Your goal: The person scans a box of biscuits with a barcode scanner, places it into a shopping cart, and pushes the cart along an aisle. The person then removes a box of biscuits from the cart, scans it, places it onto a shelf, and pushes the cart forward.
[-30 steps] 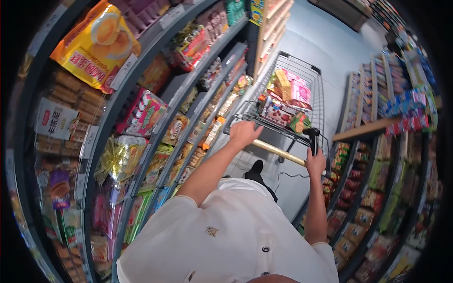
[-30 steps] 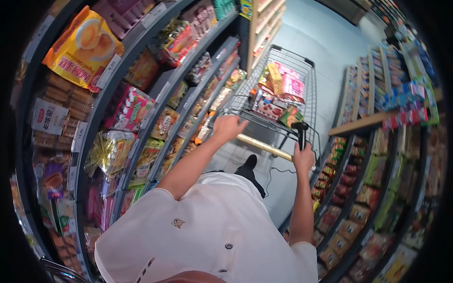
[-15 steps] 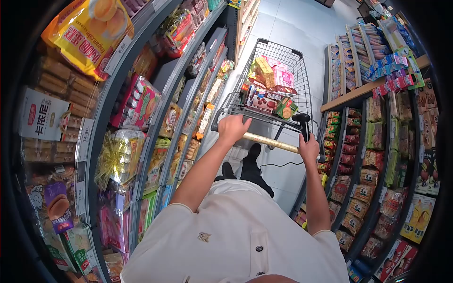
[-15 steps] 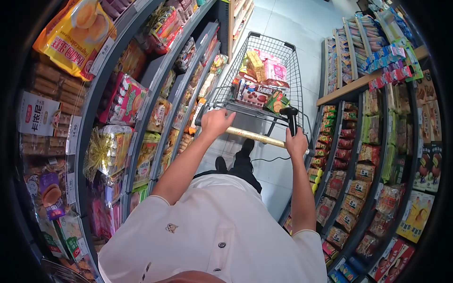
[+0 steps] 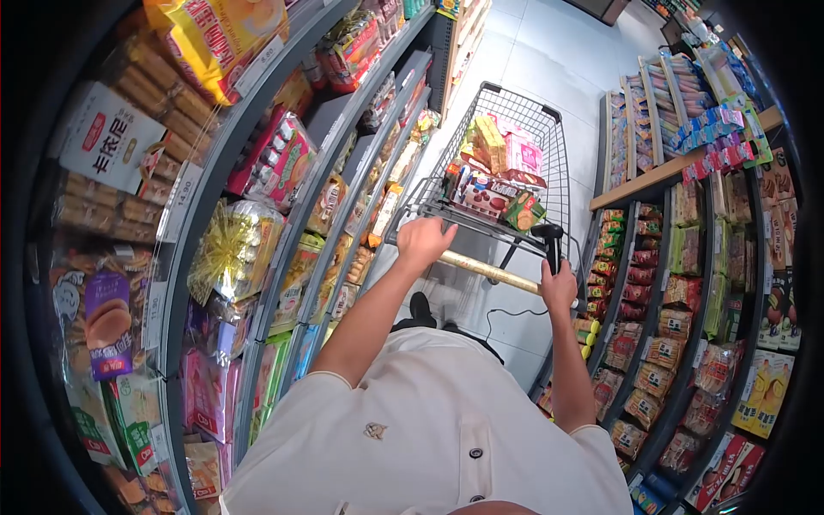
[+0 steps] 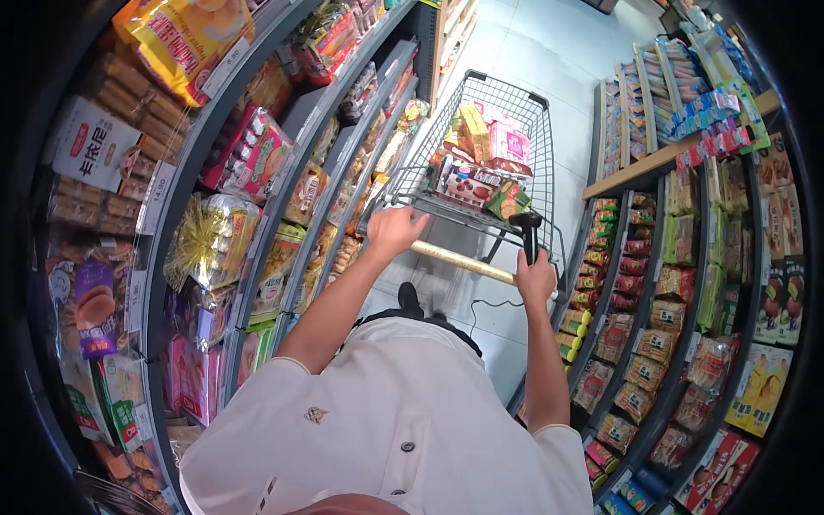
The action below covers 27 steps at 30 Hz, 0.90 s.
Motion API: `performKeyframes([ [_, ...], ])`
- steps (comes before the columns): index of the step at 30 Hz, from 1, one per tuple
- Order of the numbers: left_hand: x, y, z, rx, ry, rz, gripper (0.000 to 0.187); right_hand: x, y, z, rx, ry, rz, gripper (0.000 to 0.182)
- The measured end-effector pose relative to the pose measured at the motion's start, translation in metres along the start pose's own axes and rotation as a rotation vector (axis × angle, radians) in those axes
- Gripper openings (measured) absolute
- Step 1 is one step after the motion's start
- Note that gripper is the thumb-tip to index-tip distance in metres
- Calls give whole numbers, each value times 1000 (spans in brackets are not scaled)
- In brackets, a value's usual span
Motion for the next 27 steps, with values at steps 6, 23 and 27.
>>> performKeyframes([
  [6,-4,29,9,6,9,-69,47,-3,32,3,8,-26,24,42],
  [23,28,131,3,-109,-49,-61,46,-20,95,-45,-63,-72,55,38],
  [27,32,152,0,-111,-44,-68,47,-24,109,-54,-81,-108,52,38],
])
Point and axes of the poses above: each hand's wrist, its own y-axis away from the middle knuckle, its own x-axis out of the palm, z = x × y, the point moved 6 cm from there along -y, towards the middle knuckle, and after that the axes turned 4 degrees about -x, right-handed, at the moved point
